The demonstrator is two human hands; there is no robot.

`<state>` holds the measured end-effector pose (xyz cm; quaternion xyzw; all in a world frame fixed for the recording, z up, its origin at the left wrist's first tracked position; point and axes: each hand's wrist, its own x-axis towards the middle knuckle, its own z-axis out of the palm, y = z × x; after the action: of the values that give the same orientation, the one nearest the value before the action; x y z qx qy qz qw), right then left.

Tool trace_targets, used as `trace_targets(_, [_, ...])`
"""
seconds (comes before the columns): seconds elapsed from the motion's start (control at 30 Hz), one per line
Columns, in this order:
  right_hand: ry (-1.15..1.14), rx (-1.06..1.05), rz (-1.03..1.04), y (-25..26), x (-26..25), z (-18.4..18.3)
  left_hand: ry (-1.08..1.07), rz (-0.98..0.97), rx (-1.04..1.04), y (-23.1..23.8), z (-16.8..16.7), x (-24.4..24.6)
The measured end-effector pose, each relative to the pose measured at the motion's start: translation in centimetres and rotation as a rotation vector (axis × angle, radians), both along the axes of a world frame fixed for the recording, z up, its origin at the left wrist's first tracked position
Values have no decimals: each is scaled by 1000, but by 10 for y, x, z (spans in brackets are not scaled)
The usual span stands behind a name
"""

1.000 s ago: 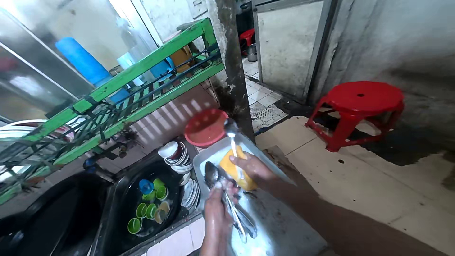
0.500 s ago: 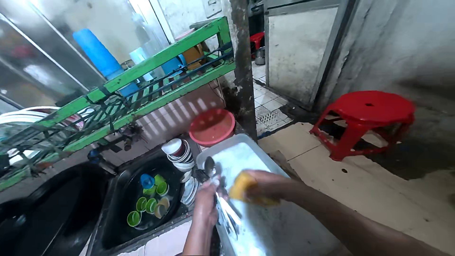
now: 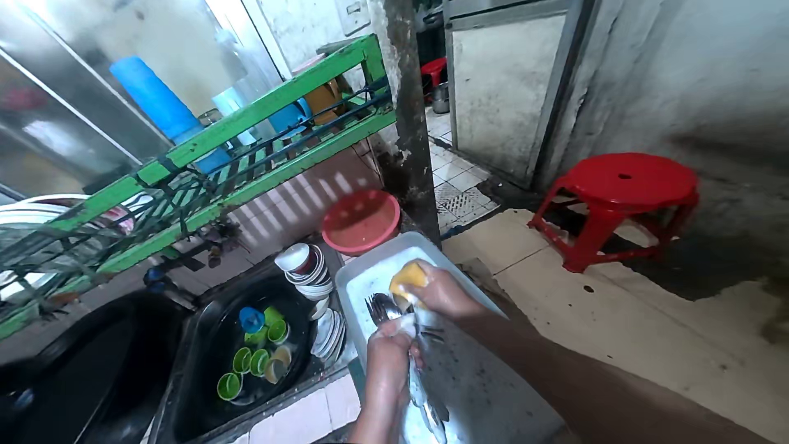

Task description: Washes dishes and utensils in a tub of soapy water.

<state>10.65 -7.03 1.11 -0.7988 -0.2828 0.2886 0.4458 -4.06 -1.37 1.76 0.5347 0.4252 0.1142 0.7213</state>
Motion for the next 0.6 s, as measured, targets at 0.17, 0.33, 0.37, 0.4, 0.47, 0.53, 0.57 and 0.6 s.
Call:
trace_targets(0.17, [237,282,-244,0,9,3,-126,23,-136,1,-2,-7])
trace_targets(0.33, [297,322,-127,-5,-2,13,-122,-110,-137,6,-1,-16])
trace_targets(0.37, [294,431,-209,-4,3,11,-109,-112,-122,7,-5,-17])
trace_targets(0.4, [361,560,-303,-2,6,11,-102,-98,-111,7,-8,-17])
trace_targets(0.47, [572,752,-459,4,4,15,-110,-32,-114,7,-10,-11])
trace_targets(0.53, [628,666,-466,6,-17,14,-130,13,-111,8,-10,-3])
trace_targets(0.57, [582,587,-416,7,-28,7,-140,14,-108,9,-10,-1])
trace_targets(0.6, [521,502,-367,6,-37,4,-142,-2,-108,11,-10,-1])
